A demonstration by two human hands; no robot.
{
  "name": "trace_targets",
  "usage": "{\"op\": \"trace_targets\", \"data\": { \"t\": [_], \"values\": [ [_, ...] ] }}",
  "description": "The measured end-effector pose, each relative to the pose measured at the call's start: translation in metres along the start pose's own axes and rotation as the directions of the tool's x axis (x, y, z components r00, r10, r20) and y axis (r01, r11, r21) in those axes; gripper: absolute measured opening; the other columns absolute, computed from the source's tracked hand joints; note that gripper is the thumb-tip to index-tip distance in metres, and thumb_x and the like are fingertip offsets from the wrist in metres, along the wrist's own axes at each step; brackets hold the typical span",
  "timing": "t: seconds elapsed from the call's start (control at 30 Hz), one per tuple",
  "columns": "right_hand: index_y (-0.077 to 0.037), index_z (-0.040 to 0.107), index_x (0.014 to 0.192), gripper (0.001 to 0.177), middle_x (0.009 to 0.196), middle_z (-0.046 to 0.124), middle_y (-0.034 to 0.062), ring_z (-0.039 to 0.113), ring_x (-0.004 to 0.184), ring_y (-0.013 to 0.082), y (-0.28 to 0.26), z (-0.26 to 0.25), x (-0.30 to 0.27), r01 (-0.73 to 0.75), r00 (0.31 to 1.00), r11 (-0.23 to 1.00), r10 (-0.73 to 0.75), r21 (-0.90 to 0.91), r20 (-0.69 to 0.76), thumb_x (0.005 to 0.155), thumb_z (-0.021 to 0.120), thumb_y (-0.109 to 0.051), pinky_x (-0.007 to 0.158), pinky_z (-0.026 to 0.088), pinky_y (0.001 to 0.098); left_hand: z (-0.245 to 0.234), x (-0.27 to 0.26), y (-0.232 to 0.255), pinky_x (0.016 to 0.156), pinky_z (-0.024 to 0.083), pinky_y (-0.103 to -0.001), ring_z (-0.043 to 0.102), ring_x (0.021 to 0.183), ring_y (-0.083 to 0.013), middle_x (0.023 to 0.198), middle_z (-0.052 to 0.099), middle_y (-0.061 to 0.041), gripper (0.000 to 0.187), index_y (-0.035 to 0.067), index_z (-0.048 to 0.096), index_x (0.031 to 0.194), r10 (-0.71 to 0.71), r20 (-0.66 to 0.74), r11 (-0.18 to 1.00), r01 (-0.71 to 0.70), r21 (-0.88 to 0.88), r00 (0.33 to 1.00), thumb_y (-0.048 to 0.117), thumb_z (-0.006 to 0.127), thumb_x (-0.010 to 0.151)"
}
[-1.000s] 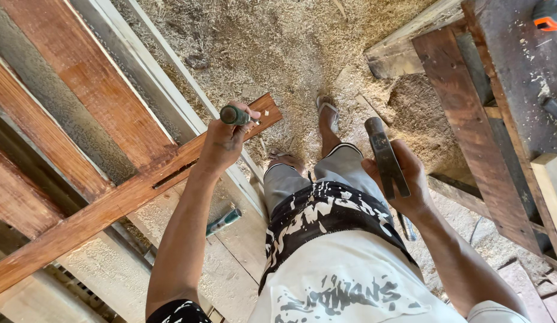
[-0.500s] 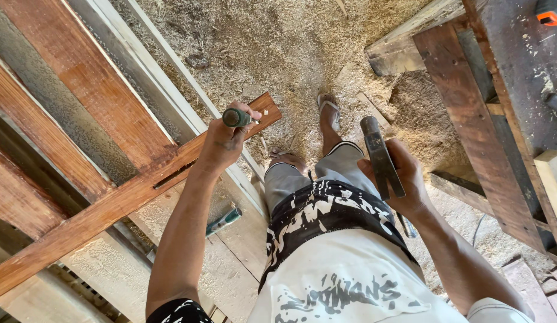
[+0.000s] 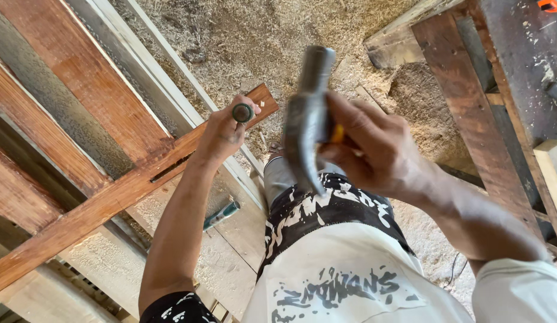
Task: The person uses a chisel and hammer to carve a groove into a wooden frame. They repeatedly strike the chisel to remove wood shavings and deepen the groove along the frame.
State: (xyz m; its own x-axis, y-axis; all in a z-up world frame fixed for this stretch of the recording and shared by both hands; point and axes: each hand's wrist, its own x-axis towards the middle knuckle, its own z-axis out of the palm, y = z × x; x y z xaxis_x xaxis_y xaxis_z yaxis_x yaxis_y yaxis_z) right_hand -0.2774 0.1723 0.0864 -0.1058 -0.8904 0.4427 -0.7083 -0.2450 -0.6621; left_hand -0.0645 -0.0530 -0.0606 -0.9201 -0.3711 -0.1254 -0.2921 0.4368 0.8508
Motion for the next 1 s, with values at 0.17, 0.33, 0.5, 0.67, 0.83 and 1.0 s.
{"op": "trace_targets", "data": {
  "t": [0.17,0.33,0.5,0.67,0.83,1.0],
  "values": [
    [-0.003,0.049,0.151,0.047,0.082,0.066,0.0073,0.05,0.052,0.0115,0.003,0.041,0.055,0.035,0.969,0.973,0.022,-0.226,0.247,0.11,0.064,-0.022,0.038,0.041,0.0288,0.011,0.0,-0.005,0.079,0.064,-0.034,0.074,0.092,-0.0228,0.111,0.072,-0.011,0.041,0.017,0.061,0.127,0.08,-0.003,0.996,-0.08,-0.035,0.997,-0.002,0.072,0.092],
    [0.0,0.049,0.152,0.048,0.084,0.068,0.0065,0.053,0.055,0.0102,-0.002,0.038,0.053,0.029,0.991,0.985,-0.006,-0.169,0.134,0.113,0.063,-0.025,0.041,0.044,0.0274,0.01,0.011,-0.016,0.08,0.064,-0.035,0.073,0.096,-0.0237,0.109,0.074,-0.015,0.042,0.015,0.063,0.127,0.072,-0.047,0.997,-0.071,0.022,0.996,0.002,0.073,0.089],
    [-0.005,0.036,0.16,0.047,0.103,0.07,0.0129,0.062,0.072,0.0118,0.0,0.037,0.043,0.106,0.993,0.993,-0.108,-0.057,-0.047,0.12,0.05,-0.026,0.052,0.053,0.024,0.01,0.004,-0.013,0.071,0.065,-0.03,0.075,0.081,-0.0211,0.104,0.074,-0.013,0.031,0.017,0.062,0.132,-0.202,0.105,0.955,0.22,-0.201,0.974,0.006,0.062,0.103],
    [-0.003,0.051,0.151,0.053,0.066,0.063,0.0062,0.046,0.04,0.0115,0.006,0.053,0.05,-0.084,0.93,0.931,0.201,-0.354,0.308,0.107,0.06,-0.032,0.028,0.038,0.0319,0.009,0.01,-0.013,0.074,0.067,-0.029,0.075,0.09,-0.0207,0.106,0.074,-0.013,0.037,0.012,0.059,0.128,0.239,-0.043,0.97,-0.237,0.052,0.97,0.002,0.068,0.094],
    [-0.003,0.041,0.158,0.053,0.085,0.065,0.0042,0.048,0.056,0.0089,-0.004,0.038,0.032,0.043,0.996,0.998,-0.047,-0.054,-0.079,0.117,0.054,-0.034,0.038,0.038,0.0269,0.016,-0.001,-0.017,0.069,0.063,-0.028,0.075,0.082,-0.0172,0.098,0.074,-0.01,0.021,0.016,0.063,0.118,0.002,0.123,0.995,-0.014,0.096,0.992,0.006,0.071,0.102],
    [-0.004,0.047,0.151,0.05,0.081,0.068,0.0104,0.057,0.052,0.0142,0.006,0.047,0.047,-0.041,0.968,0.954,0.111,-0.298,0.224,0.108,0.06,-0.026,0.039,0.046,0.0294,0.014,0.009,-0.014,0.066,0.065,-0.028,0.072,0.079,-0.0188,0.102,0.072,-0.012,0.037,0.012,0.06,0.129,0.17,-0.055,0.983,-0.166,0.073,0.984,-0.002,0.065,0.094]
  ]
}}
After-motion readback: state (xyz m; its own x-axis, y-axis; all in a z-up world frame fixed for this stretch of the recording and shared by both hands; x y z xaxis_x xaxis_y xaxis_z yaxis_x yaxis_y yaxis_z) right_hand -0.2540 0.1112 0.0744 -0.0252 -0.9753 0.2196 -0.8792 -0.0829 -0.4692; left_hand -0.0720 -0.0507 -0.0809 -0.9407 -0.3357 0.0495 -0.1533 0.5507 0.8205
